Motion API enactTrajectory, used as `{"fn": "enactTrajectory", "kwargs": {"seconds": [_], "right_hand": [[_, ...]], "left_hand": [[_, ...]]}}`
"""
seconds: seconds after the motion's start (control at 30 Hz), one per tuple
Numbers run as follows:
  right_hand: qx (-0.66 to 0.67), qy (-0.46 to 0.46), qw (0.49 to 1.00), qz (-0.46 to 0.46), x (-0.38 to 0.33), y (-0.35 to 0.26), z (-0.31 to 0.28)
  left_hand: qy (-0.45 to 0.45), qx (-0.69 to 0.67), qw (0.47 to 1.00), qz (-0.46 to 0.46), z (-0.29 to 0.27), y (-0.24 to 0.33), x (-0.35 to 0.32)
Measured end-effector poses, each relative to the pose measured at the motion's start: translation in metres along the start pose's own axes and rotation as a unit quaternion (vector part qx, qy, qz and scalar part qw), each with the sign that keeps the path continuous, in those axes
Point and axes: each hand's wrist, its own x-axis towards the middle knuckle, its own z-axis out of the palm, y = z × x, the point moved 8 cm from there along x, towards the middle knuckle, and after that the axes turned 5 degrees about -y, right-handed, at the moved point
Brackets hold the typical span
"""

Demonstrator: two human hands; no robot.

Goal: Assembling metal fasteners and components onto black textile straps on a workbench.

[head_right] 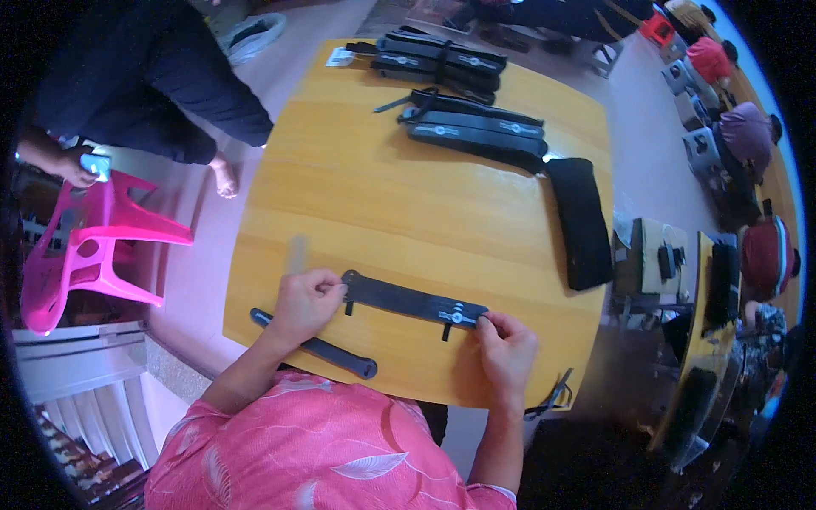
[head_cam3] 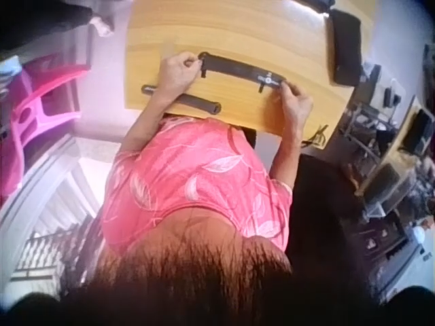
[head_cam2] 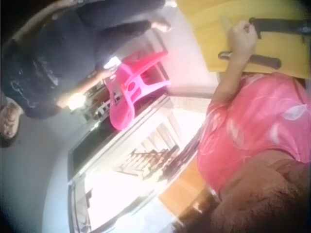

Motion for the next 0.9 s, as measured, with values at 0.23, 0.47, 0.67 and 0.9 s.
{"fn": "enactTrajectory", "kwargs": {"seconds": [0.23, 0.47, 0.67, 0.9], "right_hand": [[0.000, 0.000, 1.000, -0.013, 0.004, 0.003, 0.003], [-0.008, 0.028, 0.999, -0.036, 0.002, 0.004, 0.003], [-0.081, 0.056, 0.993, -0.063, -0.004, -0.013, 0.005], [-0.106, 0.078, 0.988, -0.084, -0.008, -0.021, 0.008]], "left_hand": [[-0.003, 0.015, 1.000, -0.023, 0.000, 0.000, 0.000], [-0.004, 0.018, 0.999, -0.029, 0.000, -0.003, -0.001], [-0.001, 0.025, 1.000, -0.019, -0.001, -0.001, -0.001], [0.004, 0.020, 1.000, -0.012, 0.000, -0.004, 0.000]]}}
